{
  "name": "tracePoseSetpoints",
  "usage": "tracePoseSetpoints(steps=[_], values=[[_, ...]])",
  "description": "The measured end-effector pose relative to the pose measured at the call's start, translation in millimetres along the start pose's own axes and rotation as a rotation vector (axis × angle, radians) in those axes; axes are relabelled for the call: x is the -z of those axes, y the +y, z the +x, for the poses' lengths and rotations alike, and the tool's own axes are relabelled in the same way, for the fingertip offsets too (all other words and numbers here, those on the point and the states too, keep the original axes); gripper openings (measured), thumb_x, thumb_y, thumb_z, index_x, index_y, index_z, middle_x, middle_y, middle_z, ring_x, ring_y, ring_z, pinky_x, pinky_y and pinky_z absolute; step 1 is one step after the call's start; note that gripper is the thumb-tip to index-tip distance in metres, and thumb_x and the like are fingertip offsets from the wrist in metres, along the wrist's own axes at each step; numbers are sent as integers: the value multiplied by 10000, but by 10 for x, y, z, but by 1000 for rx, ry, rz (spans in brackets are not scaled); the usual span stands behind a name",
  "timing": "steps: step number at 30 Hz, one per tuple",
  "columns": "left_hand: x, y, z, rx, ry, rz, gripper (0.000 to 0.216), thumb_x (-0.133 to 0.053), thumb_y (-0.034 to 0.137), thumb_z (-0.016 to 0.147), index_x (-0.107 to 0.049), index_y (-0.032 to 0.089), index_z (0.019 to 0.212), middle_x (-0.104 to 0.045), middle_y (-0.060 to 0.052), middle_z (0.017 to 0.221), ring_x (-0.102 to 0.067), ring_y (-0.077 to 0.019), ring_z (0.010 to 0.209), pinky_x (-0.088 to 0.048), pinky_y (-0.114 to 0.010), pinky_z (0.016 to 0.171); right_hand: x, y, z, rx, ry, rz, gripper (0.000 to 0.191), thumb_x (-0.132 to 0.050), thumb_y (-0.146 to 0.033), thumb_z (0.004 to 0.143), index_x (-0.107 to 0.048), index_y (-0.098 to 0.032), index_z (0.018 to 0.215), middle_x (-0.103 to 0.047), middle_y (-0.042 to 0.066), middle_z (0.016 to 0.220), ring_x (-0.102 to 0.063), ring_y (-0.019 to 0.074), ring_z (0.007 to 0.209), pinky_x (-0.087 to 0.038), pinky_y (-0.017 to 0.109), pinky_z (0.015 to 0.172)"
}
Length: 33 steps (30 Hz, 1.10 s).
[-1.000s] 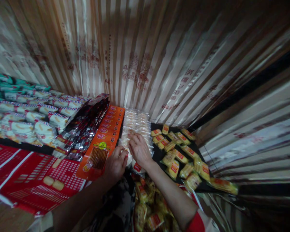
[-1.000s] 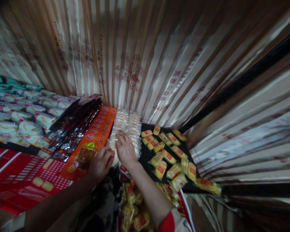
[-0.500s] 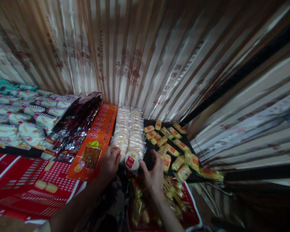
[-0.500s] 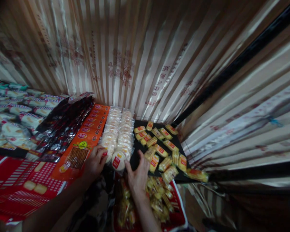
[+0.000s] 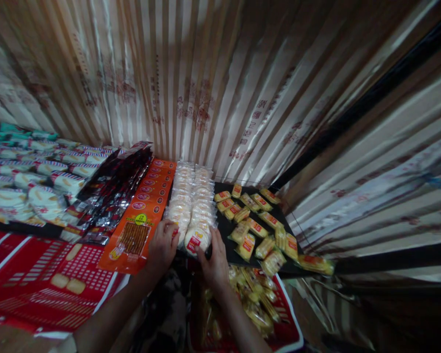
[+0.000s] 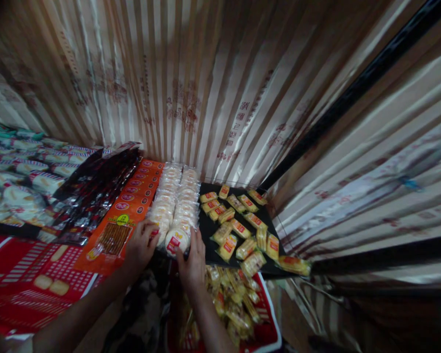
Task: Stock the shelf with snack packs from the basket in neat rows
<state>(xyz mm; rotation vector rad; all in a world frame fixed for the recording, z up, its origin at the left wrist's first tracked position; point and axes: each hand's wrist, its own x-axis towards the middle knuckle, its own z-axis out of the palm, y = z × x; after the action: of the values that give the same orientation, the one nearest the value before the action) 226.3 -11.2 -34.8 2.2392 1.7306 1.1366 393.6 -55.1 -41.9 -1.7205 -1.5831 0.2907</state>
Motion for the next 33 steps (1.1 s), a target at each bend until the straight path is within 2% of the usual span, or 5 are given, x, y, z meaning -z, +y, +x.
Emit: tracePoseSetpoints(steps=[9, 18, 23, 27, 33], values=[[-25, 19, -40, -47, 7, 98, 134, -464, 226, 871, -563, 192, 954, -537, -70, 1010, -560, -181, 936, -508, -291, 775, 70, 167, 177, 57, -71, 38, 536, -486, -278, 841, -377, -185, 1357, -403, 105, 1401, -358, 229, 1298, -337, 429, 1058], [-79, 25, -161, -154, 58, 98, 183, -404, 209, 888, -543, 212, 1006, -577, -77, 1032, -577, -187, 907, -526, -325, 767, -10, 301, 56, 135, 20, -6, 577, -469, -345, 867, -297, -177, 1392, -427, 137, 1378, -407, 259, 1265, -408, 451, 999], [-32, 123, -142, -128, 112, 32, 197, -432, 217, 870, -549, 254, 1024, -592, -67, 1026, -593, -187, 903, -539, -314, 749, 176, 269, 85, 127, 84, -51, 597, -496, -346, 857, -284, -196, 1394, -407, 132, 1393, -405, 276, 1264, -446, 463, 960], [69, 239, 292, -126, 88, -9, 160, -443, 184, 852, -564, 237, 942, -591, -65, 1003, -569, -191, 940, -514, -325, 792, 469, 182, 466, 206, 51, -24, 479, -476, -317, 868, -404, -221, 1331, -431, 101, 1380, -407, 259, 1263, -418, 456, 988], [-32, 290, 1505, -221, -124, 18, 199, -423, 138, 836, -608, 185, 894, -631, -52, 953, -532, -196, 944, -468, -329, 835, 520, 339, 1724, 218, 72, 39, 334, -403, -309, 875, -628, -165, 1076, -613, 118, 1149, -558, 220, 1085, -444, 421, 946]])
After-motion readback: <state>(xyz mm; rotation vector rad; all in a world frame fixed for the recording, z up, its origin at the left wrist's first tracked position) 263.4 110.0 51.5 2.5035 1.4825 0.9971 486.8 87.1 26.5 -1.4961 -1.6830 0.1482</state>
